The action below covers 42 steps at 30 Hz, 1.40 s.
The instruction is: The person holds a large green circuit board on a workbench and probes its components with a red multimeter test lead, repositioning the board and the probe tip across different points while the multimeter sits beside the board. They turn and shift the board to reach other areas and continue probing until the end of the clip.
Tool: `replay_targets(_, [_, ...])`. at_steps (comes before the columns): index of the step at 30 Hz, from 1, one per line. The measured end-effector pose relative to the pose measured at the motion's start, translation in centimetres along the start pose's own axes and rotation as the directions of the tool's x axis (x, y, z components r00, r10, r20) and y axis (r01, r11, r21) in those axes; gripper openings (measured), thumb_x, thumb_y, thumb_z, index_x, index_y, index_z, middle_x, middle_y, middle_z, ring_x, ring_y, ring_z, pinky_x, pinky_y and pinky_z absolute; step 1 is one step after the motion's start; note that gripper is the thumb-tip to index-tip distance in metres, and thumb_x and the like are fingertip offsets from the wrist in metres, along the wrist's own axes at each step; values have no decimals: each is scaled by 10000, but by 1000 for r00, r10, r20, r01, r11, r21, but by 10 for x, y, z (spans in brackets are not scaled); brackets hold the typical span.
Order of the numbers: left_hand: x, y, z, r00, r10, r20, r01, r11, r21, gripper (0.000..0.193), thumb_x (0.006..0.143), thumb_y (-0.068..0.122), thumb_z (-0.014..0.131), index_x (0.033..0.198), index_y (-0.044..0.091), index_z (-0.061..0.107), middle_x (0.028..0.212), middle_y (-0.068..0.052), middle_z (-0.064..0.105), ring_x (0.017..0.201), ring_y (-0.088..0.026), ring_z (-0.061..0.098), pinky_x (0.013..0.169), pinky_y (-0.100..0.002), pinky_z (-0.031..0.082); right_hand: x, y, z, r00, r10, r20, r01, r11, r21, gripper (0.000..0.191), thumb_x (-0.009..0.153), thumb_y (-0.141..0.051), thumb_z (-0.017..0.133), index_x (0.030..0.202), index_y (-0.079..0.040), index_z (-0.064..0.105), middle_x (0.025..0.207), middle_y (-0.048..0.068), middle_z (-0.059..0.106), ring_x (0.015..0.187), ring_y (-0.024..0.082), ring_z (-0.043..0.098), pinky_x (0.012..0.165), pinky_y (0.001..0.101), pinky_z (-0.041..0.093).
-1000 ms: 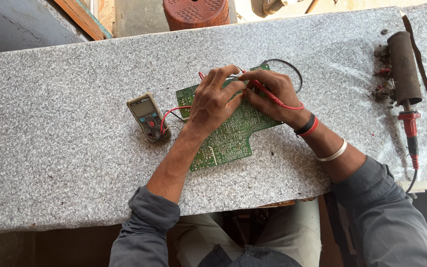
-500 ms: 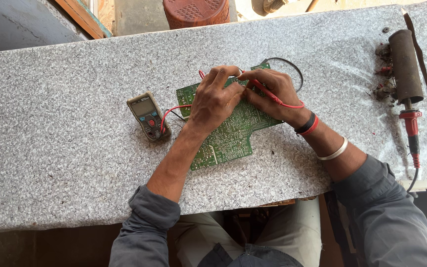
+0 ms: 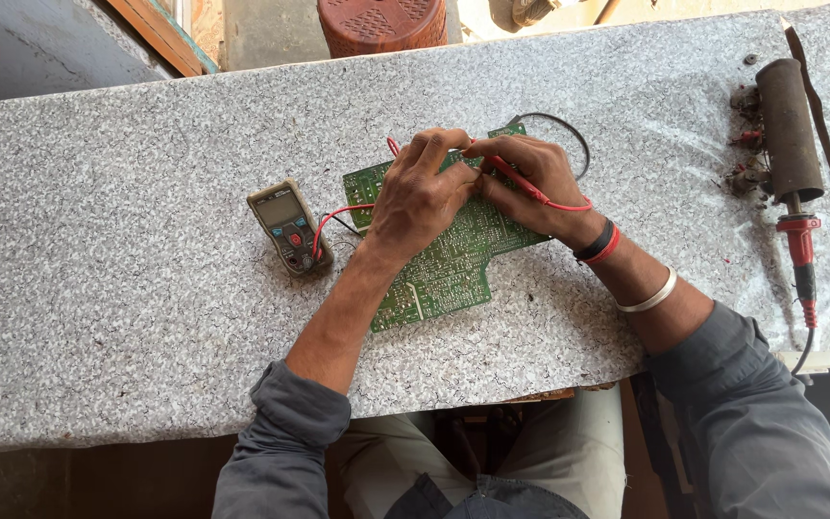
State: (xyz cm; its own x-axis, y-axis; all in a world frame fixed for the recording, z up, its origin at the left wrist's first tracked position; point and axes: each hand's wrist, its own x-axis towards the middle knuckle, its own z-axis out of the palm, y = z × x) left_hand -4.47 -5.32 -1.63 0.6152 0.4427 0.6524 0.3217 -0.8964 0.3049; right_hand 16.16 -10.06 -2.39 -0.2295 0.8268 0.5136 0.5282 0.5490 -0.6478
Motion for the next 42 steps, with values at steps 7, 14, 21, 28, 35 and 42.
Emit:
replay_targets(7, [-1, 0, -1, 999, -33, 25, 34, 999, -12, 213, 789, 100, 889, 917, 79, 720, 1264, -30, 558, 1248, -234, 571, 1054, -368, 550, 0, -3, -2, 1000, -9, 11, 9, 1000, -10, 356, 890, -101, 772, 1234, -65, 688, 948, 89, 730, 849, 217, 715, 758, 355, 566])
replay_targets(14, [-1, 0, -1, 999, -38, 37, 38, 999, -19, 211, 807, 108, 882, 945, 76, 727, 1282, -25, 551, 1257, -224, 566, 1070, -350, 552, 0, -3, -2, 1000, -24, 3, 24, 1000, 3, 357, 895, -84, 755, 1242, -53, 677, 967, 102, 725, 866, 228, 720, 769, 359, 571])
replay_targets(21, [0, 1, 0, 1000, -3, 19, 3, 1000, -4, 174, 831, 111, 865, 954, 82, 745, 1278, -20, 547, 1259, -227, 560, 1079, -359, 547, 0, -1, -1, 1000, -18, -6, 18, 1000, -12, 347, 900, -93, 759, 1235, -47, 679, 969, 112, 718, 864, 237, 712, 769, 361, 564])
replay_targets(28, [2, 2, -3, 1000, -5, 22, 5, 1000, -14, 150, 839, 106, 853, 942, 75, 748, 1278, -32, 555, 1255, -235, 568, 1073, -361, 550, -1, 1, 0, 1000, 5, -1, -5, 1000, -15, 347, 892, -96, 746, 1229, -47, 683, 947, 109, 713, 845, 233, 707, 759, 362, 563])
replay_targets(35, [-3, -1, 1, 1000, -3, 22, 3, 1000, -5, 135, 843, 93, 844, 933, 56, 750, 1266, -49, 571, 1232, -247, 583, 1049, -378, 549, -2, 0, 0, 1000, -17, -14, 17, 1000, 5, 335, 919, -99, 751, 1241, -46, 675, 967, 113, 713, 859, 219, 710, 764, 342, 567])
replay_targets(42, [-1, -8, 9, 994, -90, 60, 87, 995, 50, 307, 893, 236, 829, 1137, 85, 720, 1295, -88, 566, 1187, -254, 589, 992, -373, 558, -5, 32, -18, 894, 383, -233, -208, 815, 541, 473, 1040, -185, 604, 1490, -85, 495, 1235, 64, 642, 986, 138, 619, 696, 250, 522])
